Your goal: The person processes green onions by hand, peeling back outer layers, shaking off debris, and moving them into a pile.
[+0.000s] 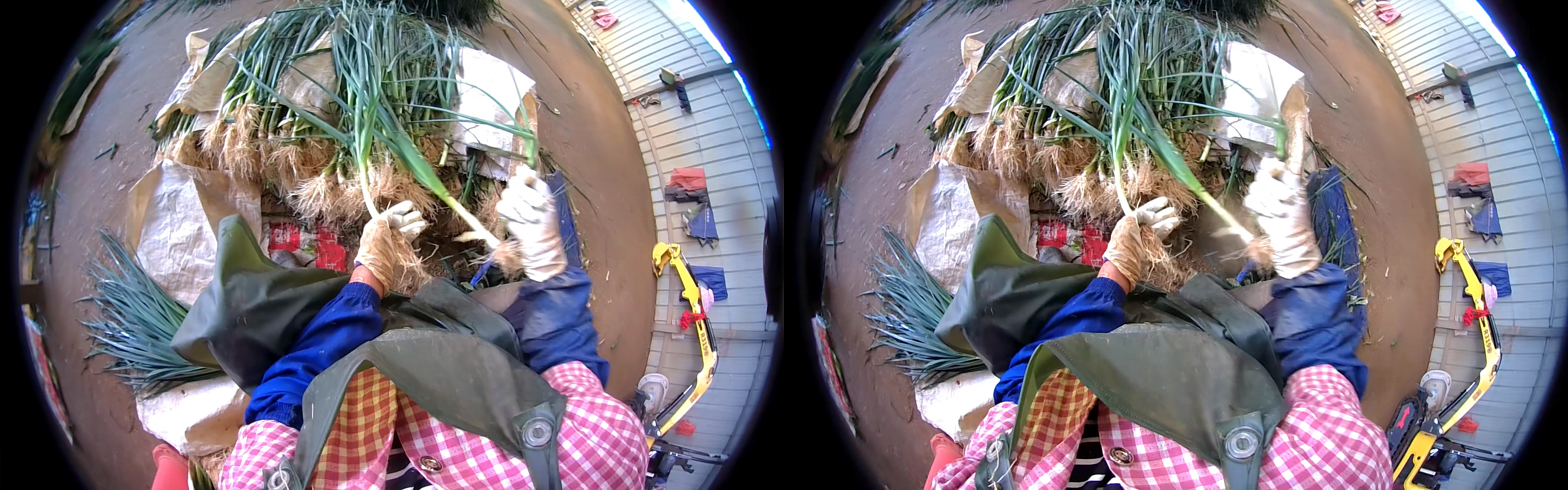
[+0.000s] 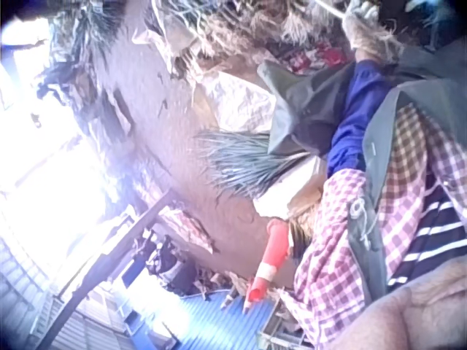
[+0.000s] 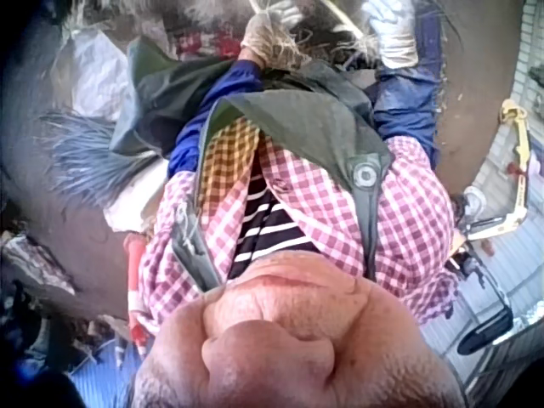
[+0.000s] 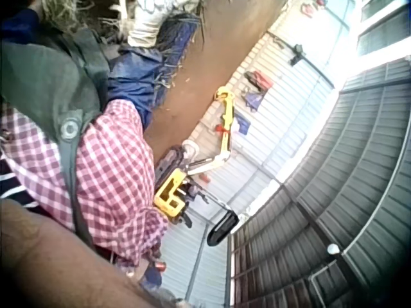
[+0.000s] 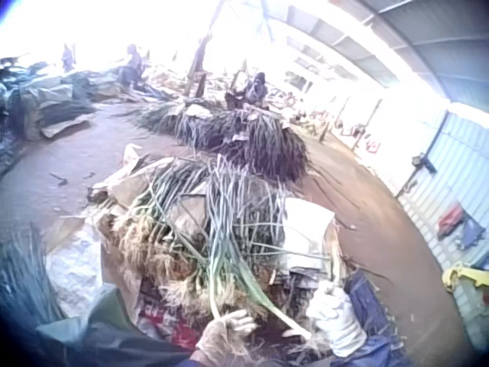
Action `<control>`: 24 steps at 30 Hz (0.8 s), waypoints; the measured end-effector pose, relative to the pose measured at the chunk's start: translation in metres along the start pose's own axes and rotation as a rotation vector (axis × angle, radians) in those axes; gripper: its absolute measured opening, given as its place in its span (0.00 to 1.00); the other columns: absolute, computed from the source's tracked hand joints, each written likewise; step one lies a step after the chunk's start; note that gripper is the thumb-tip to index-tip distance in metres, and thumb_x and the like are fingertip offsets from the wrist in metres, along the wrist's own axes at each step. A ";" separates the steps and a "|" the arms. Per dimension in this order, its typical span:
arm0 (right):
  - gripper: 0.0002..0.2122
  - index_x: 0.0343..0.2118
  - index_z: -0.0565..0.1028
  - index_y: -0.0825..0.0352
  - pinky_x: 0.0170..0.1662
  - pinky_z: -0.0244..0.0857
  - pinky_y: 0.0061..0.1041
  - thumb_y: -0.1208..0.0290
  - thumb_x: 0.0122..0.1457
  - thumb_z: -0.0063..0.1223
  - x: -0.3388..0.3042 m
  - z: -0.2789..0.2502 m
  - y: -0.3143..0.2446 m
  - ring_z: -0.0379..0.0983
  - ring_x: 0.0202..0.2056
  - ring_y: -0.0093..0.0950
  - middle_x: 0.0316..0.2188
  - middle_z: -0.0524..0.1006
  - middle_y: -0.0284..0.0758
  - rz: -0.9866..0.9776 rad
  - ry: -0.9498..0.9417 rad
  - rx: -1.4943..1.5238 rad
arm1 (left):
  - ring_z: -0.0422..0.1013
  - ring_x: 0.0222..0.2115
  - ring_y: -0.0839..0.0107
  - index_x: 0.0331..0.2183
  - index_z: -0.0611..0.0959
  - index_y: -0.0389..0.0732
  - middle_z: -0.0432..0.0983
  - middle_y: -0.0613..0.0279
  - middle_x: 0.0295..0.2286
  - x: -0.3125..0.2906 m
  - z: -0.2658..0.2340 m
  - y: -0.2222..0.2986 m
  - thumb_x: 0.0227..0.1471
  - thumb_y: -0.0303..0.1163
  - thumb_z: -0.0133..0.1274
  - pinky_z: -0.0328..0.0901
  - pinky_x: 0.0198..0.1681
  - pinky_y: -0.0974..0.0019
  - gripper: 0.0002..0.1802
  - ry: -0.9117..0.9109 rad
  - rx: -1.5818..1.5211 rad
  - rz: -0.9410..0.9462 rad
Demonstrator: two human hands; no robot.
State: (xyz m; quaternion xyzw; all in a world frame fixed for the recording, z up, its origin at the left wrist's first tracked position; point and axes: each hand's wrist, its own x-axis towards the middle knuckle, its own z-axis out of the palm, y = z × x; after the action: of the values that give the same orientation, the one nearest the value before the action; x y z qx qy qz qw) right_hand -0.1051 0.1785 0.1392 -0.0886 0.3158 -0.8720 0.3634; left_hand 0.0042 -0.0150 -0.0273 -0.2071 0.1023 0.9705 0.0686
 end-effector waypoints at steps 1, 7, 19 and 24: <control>0.09 0.29 0.70 0.59 0.13 0.50 0.13 0.68 0.66 0.40 0.009 0.007 0.017 0.56 0.08 0.11 0.09 0.63 0.16 -0.029 -0.039 0.047 | 0.71 0.44 0.53 0.51 0.68 0.26 0.70 0.40 0.45 -0.001 -0.001 -0.008 0.45 0.22 0.44 0.68 0.48 0.59 0.28 -0.010 -0.034 -0.049; 0.08 0.31 0.71 0.64 0.13 0.49 0.13 0.67 0.64 0.44 0.037 0.001 0.074 0.53 0.09 0.12 0.09 0.60 0.17 -0.085 0.130 -0.040 | 0.69 0.44 0.51 0.49 0.71 0.34 0.72 0.44 0.43 -0.038 0.055 -0.031 0.61 0.50 0.38 0.63 0.51 0.50 0.29 -0.323 -0.500 -0.265; 0.08 0.31 0.70 0.64 0.14 0.48 0.13 0.69 0.65 0.40 -0.126 0.017 -0.081 0.52 0.10 0.12 0.11 0.58 0.19 -0.166 0.261 -0.206 | 0.67 0.25 0.73 0.47 0.73 0.29 0.72 0.62 0.28 -0.031 0.052 -0.007 0.56 0.27 0.45 0.65 0.29 0.74 0.17 -0.048 -0.220 0.021; 0.14 0.42 0.71 0.70 0.36 0.63 0.24 0.66 0.56 0.52 -0.214 -0.083 -0.166 0.70 0.33 0.27 0.33 0.75 0.35 0.064 1.070 -1.837 | 0.69 0.26 0.72 0.48 0.74 0.30 0.74 0.57 0.30 -0.037 0.072 -0.010 0.57 0.30 0.46 0.67 0.29 0.73 0.19 -0.200 -0.164 -0.013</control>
State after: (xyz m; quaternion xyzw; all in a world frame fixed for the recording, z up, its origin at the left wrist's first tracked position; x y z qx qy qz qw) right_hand -0.0792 0.4555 0.1921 0.0744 0.9739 -0.2144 -0.0061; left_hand 0.0112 0.0077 0.0505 -0.1146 0.0140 0.9910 0.0678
